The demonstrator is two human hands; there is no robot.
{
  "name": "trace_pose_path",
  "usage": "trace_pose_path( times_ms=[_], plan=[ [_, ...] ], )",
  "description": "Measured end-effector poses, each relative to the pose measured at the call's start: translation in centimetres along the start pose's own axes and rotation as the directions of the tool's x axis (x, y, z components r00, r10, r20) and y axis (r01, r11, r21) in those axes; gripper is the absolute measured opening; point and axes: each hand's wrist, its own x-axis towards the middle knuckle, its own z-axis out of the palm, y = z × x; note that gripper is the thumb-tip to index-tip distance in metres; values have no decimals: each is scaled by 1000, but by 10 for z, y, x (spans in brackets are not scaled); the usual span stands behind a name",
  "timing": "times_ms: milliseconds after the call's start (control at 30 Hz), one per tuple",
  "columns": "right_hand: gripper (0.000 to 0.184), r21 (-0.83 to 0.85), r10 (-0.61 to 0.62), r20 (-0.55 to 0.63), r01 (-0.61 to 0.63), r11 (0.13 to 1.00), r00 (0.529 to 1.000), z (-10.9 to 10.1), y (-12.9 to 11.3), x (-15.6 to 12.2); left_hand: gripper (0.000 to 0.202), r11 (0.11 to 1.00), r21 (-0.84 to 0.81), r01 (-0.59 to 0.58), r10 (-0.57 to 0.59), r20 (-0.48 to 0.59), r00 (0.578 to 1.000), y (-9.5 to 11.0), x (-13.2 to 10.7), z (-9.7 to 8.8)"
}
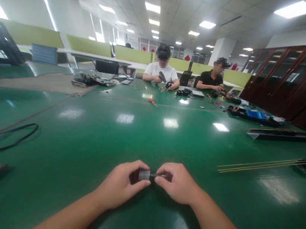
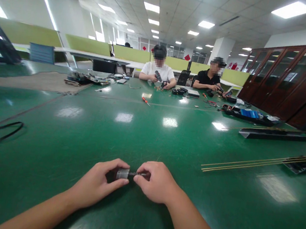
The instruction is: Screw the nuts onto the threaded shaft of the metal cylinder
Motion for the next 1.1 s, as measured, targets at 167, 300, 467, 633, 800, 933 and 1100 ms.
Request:
trace_pose_path(
  times_ms=[167, 300, 467, 633, 800, 933, 1100],
  plan=[
    [8, -3, 3, 8, -3, 1000, 1000, -2, 0, 0, 21, 1000, -11, -13, 13, -4, 1000, 1, 0, 0],
    [8, -11, 18, 18, -18, 1000, 1000, -3, 0, 0, 20, 1000, -18, -18, 18, -6, 1000, 1, -1, 0],
    [8, -7, 24, 17, -24, 1000, 1000, -2, 0, 0, 19, 1000, -25, -15, 15, -6, 1000, 1, 0, 0],
    [8, 5, 35, 18, -35, 999, 999, -2, 0, -1, 18, 999, -30, -12, 12, -5, 1000, -1, 0, 1],
    [8, -9, 38, 25, -38, 999, 999, -3, 1, 0, 19, 999, -31, -9, 9, -8, 1000, -2, 0, 1],
    [8, -12, 41, 26, -41, 999, 999, -4, 0, 0, 20, 999, -34, -11, 10, -8, 1000, -1, 0, 1],
    [7, -11, 51, 25, -51, 999, 998, -5, -1, -1, 19, 999, -34, -11, 11, -6, 1000, -1, -1, 1]
  ],
)
